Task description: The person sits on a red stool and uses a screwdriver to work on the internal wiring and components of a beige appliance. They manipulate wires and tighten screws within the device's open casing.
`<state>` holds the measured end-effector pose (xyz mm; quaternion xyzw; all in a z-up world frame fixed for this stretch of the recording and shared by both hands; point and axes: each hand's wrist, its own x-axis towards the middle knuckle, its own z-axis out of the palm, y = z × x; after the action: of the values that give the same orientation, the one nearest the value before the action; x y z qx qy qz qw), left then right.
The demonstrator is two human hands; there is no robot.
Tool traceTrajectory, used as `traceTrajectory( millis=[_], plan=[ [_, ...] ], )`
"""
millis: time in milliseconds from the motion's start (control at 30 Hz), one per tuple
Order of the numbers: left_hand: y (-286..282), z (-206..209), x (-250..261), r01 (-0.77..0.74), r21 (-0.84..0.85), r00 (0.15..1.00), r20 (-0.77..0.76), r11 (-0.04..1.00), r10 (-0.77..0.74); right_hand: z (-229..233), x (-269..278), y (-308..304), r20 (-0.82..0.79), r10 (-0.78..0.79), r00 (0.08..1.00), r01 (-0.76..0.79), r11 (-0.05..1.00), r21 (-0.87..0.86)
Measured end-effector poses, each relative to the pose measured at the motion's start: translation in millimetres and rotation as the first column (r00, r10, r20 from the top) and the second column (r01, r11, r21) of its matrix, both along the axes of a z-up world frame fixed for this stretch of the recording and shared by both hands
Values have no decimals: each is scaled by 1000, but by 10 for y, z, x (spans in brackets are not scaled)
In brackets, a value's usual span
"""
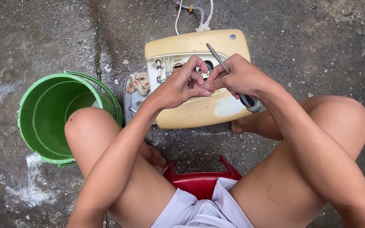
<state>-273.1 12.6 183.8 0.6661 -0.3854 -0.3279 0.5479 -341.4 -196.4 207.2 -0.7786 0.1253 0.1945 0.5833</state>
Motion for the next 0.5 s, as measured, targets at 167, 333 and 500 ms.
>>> traceTrajectory(
  millis=[167, 333, 500],
  plan=[
    [-16, -95, -28, -16, 41, 998, 64, 999, 13, -102, 19, -20, -78, 18, 997, -16, 1000, 21],
    [-6, -30, -49, -132, 43, 975, 184, 990, 122, -219, 16, -36, -151, -45, 987, 64, 990, 122],
    [-52, -84, -23, -222, -8, 938, 270, 975, 216, -285, -34, -72, -126, -83, 988, 102, 983, 150]
  ],
)
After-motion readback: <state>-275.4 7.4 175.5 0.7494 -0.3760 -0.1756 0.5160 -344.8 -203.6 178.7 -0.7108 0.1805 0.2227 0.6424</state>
